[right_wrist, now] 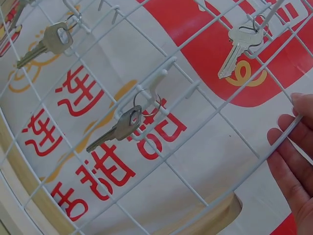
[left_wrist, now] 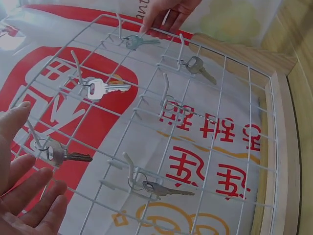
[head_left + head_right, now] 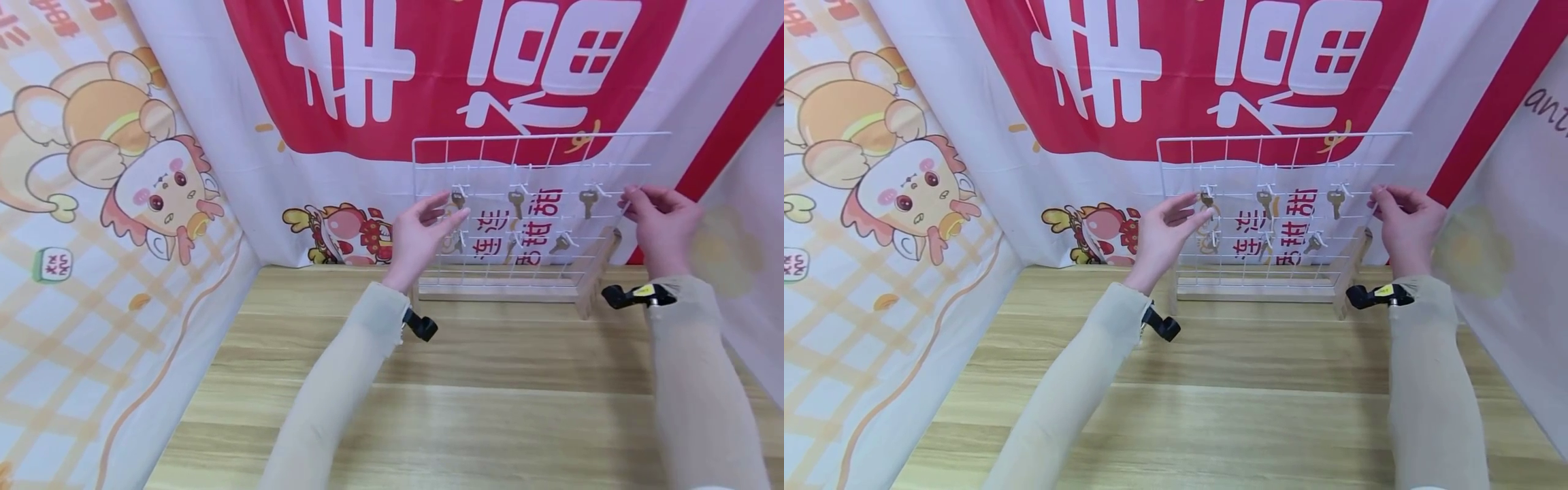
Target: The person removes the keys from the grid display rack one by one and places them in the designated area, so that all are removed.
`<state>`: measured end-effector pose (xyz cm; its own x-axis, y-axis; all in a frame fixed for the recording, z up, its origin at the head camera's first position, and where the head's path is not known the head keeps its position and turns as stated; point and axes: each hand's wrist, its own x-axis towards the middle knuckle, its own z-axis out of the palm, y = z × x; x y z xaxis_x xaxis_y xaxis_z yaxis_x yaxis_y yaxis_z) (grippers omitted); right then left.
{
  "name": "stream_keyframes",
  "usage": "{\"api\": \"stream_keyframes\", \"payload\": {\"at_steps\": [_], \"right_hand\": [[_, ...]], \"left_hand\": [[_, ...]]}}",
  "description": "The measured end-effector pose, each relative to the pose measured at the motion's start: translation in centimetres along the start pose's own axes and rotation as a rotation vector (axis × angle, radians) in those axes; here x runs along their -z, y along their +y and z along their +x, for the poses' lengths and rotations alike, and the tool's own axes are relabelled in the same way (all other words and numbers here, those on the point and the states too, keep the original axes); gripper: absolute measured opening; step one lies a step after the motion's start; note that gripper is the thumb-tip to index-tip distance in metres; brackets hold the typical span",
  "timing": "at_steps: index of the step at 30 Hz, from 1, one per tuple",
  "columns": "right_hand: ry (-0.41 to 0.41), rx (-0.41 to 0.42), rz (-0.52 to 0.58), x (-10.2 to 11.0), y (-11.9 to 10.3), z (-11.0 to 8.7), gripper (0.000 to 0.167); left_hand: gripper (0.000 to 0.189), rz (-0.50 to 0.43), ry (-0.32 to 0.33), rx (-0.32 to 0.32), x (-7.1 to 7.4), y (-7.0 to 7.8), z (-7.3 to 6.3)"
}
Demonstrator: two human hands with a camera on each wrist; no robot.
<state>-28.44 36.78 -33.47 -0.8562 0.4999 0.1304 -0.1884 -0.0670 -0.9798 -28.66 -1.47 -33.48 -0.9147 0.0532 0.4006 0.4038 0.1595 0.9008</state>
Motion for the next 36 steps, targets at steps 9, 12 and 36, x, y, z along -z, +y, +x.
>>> {"api": "stream_keyframes", "payload": {"at_steps": [9, 12, 36], "right_hand": [[0.002, 0.025, 0.025, -0.4, 0.0, 0.0, 0.061], [0.006, 0.026, 0.033, -0.6, -0.1, 0.0, 0.061], [0.011, 0.024, 0.003, -0.1, 0.5, 0.2, 0.063]], "left_hand": [[0.038, -0.009, 0.032, 0.007, -0.5, 0.1, 1.6], [0.032, 0.024, 0.052, -0.010, -0.6, 0.2, 2.0], [0.022, 0.127, 0.020, -0.027, -1.3, 1.0, 2.8]]}}
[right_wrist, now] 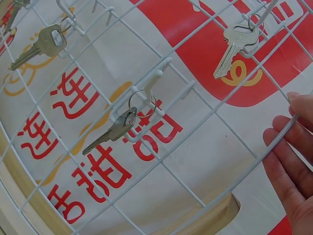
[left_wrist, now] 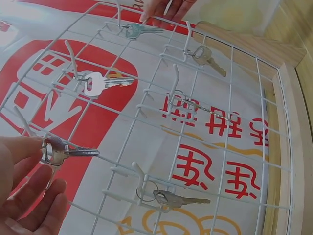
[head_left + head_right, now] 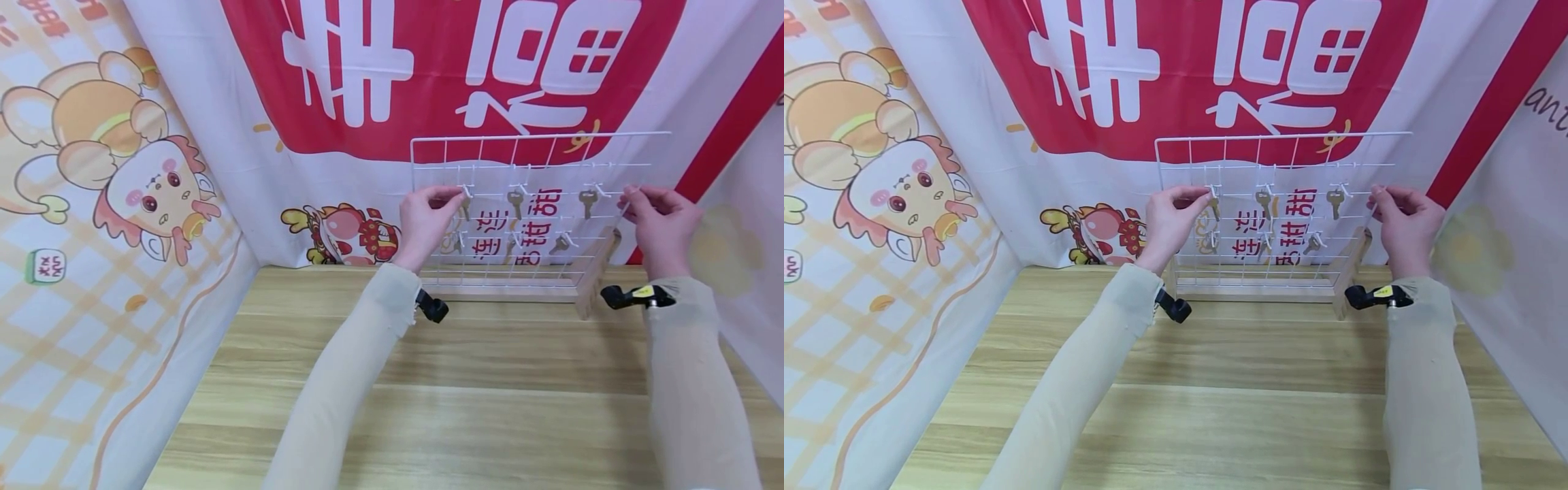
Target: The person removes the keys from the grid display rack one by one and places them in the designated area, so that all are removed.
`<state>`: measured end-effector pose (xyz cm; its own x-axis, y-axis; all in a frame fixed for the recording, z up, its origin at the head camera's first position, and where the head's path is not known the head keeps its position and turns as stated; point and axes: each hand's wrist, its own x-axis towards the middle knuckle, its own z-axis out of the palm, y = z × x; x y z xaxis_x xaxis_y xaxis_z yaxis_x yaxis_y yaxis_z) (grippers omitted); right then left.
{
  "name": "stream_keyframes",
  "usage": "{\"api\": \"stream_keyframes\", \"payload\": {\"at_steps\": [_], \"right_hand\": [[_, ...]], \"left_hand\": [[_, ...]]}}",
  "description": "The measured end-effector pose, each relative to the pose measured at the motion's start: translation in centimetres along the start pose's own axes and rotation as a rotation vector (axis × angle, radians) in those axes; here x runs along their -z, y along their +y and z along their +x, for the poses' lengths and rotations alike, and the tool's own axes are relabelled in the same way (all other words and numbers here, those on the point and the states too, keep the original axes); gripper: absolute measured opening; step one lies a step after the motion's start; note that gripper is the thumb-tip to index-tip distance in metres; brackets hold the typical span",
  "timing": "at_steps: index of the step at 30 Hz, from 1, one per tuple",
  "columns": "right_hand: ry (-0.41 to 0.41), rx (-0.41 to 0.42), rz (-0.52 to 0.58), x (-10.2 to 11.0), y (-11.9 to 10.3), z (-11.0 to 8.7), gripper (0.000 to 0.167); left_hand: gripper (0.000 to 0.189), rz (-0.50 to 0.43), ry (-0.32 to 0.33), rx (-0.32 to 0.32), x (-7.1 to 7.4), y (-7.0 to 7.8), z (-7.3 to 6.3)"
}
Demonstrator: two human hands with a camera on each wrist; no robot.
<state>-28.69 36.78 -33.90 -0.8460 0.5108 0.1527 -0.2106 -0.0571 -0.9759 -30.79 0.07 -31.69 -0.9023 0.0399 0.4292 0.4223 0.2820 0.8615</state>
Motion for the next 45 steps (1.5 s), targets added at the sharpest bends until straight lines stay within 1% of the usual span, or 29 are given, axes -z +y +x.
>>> {"api": "stream_keyframes", "payload": {"at_steps": [7, 10, 18, 23, 26, 33, 37, 41, 45], "right_hand": [[-0.002, -0.006, 0.001, 0.1, 0.1, 0.1, 0.063], [0.000, -0.006, 0.001, 0.0, 0.1, 0.0, 0.064], [-0.009, -0.001, 0.016, 0.0, -0.1, 0.1, 0.062], [-0.011, 0.002, 0.021, 0.1, -0.2, 0.0, 0.062], [-0.013, 0.004, 0.021, 0.1, -0.2, 0.0, 0.063], [-0.016, 0.018, 0.008, 0.1, 0.0, 0.1, 0.064], [-0.021, 0.024, 0.017, 0.2, 0.1, 0.2, 0.063], [-0.019, 0.014, 0.032, 0.3, 0.0, 0.1, 0.063], [-0.015, -0.005, 0.036, 0.2, -0.1, 0.0, 0.063]], "left_hand": [[0.019, 0.012, 0.018, -0.026, -0.3, 0.0, -0.1], [0.019, 0.002, 0.027, -0.038, -0.2, 0.0, -0.2], [0.018, -0.060, 0.022, -0.025, 0.5, 0.2, -0.9], [0.018, -0.113, 0.014, -0.010, 0.9, 0.8, -1.3], [0.020, -0.125, 0.013, -0.015, 1.0, 1.1, -1.5], [0.022, -0.172, 0.006, -0.063, 1.4, 1.8, -2.7], [0.021, -0.189, 0.009, -0.087, 1.7, 1.8, -3.4], [0.021, -0.207, 0.003, -0.070, 1.8, 1.3, -4.3], [0.021, -0.212, -0.001, -0.022, 2.0, 0.2, -5.4]]}}
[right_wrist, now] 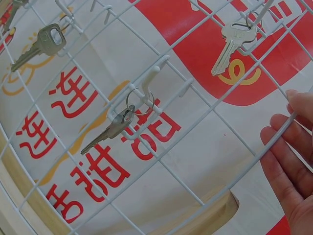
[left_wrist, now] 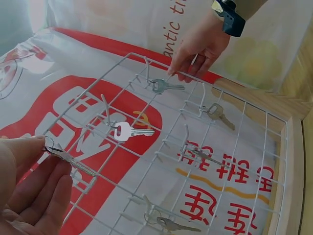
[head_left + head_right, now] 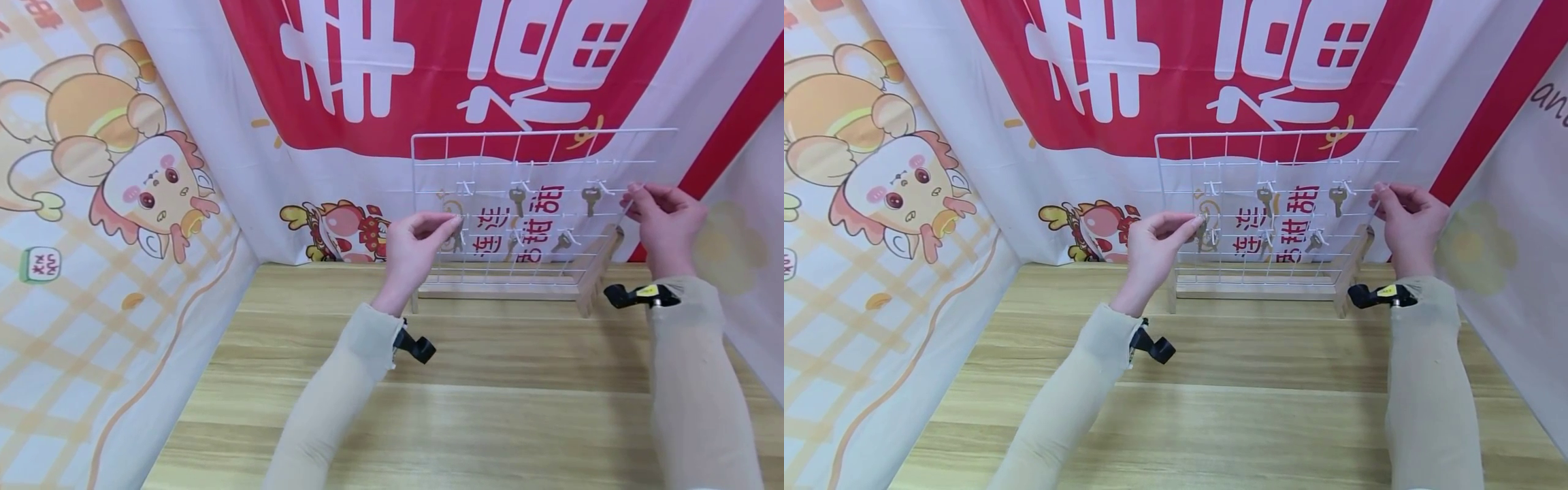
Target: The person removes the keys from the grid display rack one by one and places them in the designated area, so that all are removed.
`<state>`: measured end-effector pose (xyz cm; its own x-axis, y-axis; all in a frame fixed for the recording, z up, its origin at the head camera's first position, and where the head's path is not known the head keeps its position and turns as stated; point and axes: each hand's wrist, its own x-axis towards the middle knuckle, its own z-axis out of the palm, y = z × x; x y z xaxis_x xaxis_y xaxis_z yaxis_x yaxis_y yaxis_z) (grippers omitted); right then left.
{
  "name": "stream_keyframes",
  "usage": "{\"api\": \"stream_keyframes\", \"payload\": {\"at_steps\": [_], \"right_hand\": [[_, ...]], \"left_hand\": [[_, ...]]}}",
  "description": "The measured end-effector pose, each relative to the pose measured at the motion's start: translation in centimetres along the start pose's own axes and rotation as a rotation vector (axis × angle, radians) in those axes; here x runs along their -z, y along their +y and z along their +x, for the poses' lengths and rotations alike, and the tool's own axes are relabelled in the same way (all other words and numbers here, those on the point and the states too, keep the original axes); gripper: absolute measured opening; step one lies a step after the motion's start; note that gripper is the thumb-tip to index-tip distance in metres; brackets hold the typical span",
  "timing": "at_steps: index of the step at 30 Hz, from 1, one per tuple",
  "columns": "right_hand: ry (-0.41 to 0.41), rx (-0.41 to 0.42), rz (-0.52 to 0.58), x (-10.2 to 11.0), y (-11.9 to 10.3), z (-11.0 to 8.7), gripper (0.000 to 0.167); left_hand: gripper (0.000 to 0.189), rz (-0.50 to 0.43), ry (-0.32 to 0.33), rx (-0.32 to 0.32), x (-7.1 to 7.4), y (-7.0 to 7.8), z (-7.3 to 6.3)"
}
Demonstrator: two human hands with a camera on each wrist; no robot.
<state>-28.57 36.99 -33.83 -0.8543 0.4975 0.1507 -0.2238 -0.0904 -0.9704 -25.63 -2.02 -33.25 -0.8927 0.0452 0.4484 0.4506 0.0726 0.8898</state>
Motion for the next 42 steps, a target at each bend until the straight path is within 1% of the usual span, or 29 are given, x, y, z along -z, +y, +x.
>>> {"api": "stream_keyframes", "payload": {"at_steps": [4, 8, 10, 13, 16, 19, 21, 23, 26, 28, 32, 35, 38, 42], "right_hand": [[0.003, -0.009, 0.003, -0.1, 0.1, 0.1, 0.063], [0.004, -0.004, 0.001, -0.1, 0.1, 0.0, 0.063], [0.003, 0.002, 0.000, -0.2, 0.1, 0.0, 0.062], [0.004, 0.013, 0.002, -0.1, 0.1, -0.2, 0.061], [0.007, 0.018, -0.007, 0.0, 0.1, -0.3, 0.061], [0.009, 0.013, -0.013, 0.1, 0.1, -0.3, 0.062], [0.009, 0.009, -0.010, 0.1, 0.0, -0.3, 0.062], [0.008, 0.004, -0.006, 0.1, 0.0, -0.3, 0.063], [0.000, -0.004, -0.006, 0.0, 0.0, -0.2, 0.063], [-0.007, -0.012, -0.006, 0.0, 0.0, -0.2, 0.064], [-0.009, -0.009, -0.010, 0.1, 0.1, -0.2, 0.064], [-0.008, -0.005, -0.012, 0.0, 0.1, -0.2, 0.063], [-0.010, -0.010, -0.020, 0.0, 0.0, -0.2, 0.063], [-0.010, -0.016, -0.024, 0.1, 0.0, -0.1, 0.064]], "left_hand": [[0.017, -0.033, 0.011, 0.049, 0.6, -1.4, -1.3], [0.015, -0.091, 0.023, 0.083, 1.4, -3.4, -2.8], [0.016, -0.108, 0.017, 0.111, 1.9, -4.5, -3.7], [0.019, -0.109, 0.002, 0.190, 2.4, -6.3, -5.3], [0.020, -0.122, -0.013, 0.293, 2.6, -8.4, -7.2], [0.018, -0.187, -0.013, 0.389, 2.2, -10.5, -9.0], [0.017, -0.227, -0.017, 0.447, 1.6, -11.9, -10.1], [0.017, -0.273, -0.028, 0.492, 0.7, -13.1, -11.1], [0.017, -0.302, -0.062, 0.549, -0.7, -14.3, -12.2], [0.017, -0.317, -0.078, 0.580, -1.9, -14.8, -12.5], [0.014, -0.336, -0.099, 0.607, -4.5, -15.2, -12.4], [0.013, -0.366, -0.103, 0.600, -6.4, -15.2, -12.0], [0.012, -0.386, -0.108, 0.589, -8.0, -15.0, -11.5], [0.010, -0.369, -0.107, 0.587, -9.7, -15.0, -10.8]]}}
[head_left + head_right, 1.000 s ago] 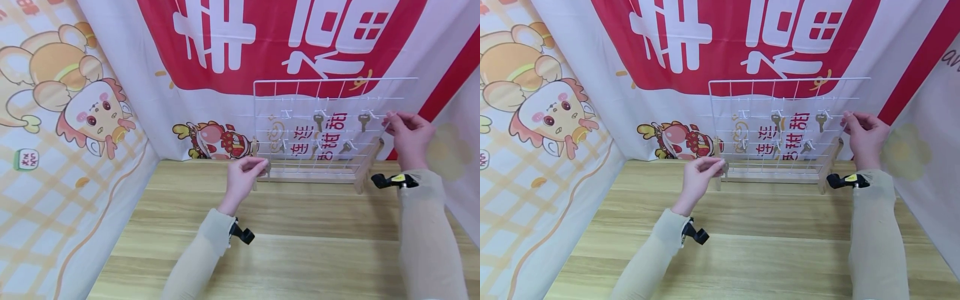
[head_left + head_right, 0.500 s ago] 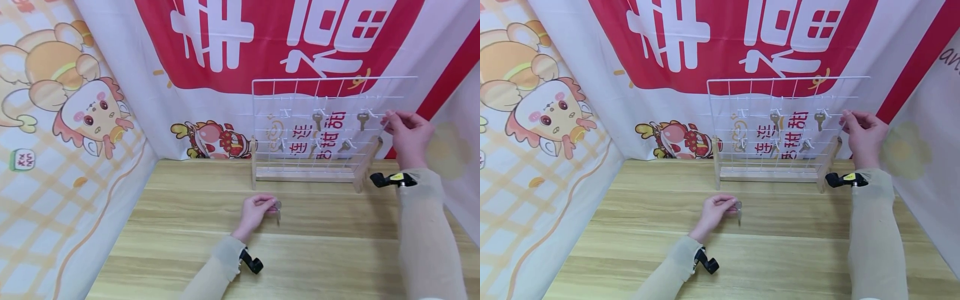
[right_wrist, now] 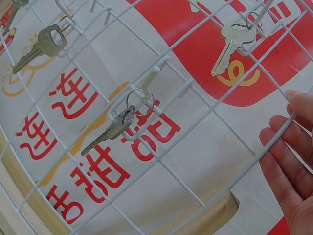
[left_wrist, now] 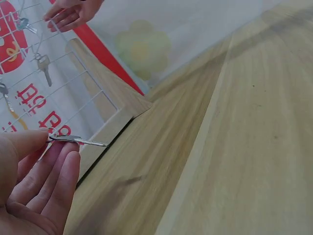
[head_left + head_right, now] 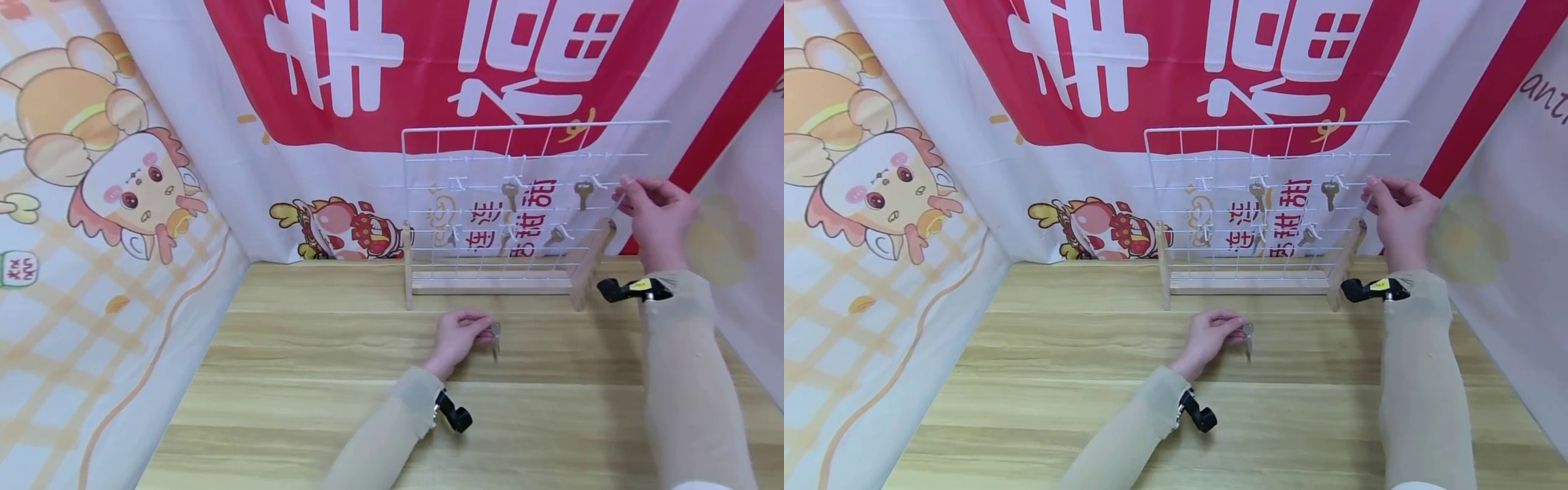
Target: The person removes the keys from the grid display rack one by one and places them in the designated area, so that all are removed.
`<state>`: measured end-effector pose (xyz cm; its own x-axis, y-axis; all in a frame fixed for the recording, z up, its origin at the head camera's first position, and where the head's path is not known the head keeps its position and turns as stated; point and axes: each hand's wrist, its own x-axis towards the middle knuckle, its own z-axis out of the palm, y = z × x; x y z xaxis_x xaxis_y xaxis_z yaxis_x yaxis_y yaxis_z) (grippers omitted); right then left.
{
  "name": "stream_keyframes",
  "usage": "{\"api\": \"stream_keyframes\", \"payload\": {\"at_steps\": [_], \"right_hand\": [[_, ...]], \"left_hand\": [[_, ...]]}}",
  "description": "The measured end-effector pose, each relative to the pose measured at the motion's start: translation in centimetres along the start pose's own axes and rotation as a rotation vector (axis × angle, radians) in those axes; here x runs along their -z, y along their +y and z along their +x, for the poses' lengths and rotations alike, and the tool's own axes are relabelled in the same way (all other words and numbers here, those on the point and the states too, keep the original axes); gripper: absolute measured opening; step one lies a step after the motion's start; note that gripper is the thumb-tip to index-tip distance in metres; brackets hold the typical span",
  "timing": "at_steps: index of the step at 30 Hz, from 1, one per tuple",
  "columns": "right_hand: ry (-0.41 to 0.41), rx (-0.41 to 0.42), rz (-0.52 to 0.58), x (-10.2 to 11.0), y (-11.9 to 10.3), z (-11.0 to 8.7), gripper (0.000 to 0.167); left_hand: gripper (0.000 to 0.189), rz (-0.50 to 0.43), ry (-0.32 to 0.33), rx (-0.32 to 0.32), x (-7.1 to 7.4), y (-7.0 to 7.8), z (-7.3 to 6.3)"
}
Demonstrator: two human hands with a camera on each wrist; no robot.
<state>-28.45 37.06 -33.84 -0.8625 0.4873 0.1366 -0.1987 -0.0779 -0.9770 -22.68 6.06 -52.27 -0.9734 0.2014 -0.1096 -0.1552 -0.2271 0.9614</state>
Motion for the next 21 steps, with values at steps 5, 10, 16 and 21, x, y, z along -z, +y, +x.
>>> {"api": "stream_keyframes", "payload": {"at_steps": [5, 10, 16, 21], "right_hand": [[0.005, 0.008, -0.003, -0.1, 0.0, 0.0, 0.064], [0.009, 0.010, 0.003, -0.2, -0.2, -0.1, 0.061], [0.007, 0.011, 0.008, -0.3, -0.3, -0.2, 0.062], [0.008, 0.020, 0.020, -0.5, -0.3, -0.2, 0.061]], "left_hand": [[0.008, 0.020, 0.021, 0.001, -1.1, -0.4, 1.2], [0.006, 0.054, 0.021, 0.018, -1.7, -0.6, 2.1], [0.004, 0.163, 0.014, 0.005, -2.3, -0.4, 2.3], [0.003, 0.214, 0.020, -0.007, -2.5, -0.8, 2.8]]}}
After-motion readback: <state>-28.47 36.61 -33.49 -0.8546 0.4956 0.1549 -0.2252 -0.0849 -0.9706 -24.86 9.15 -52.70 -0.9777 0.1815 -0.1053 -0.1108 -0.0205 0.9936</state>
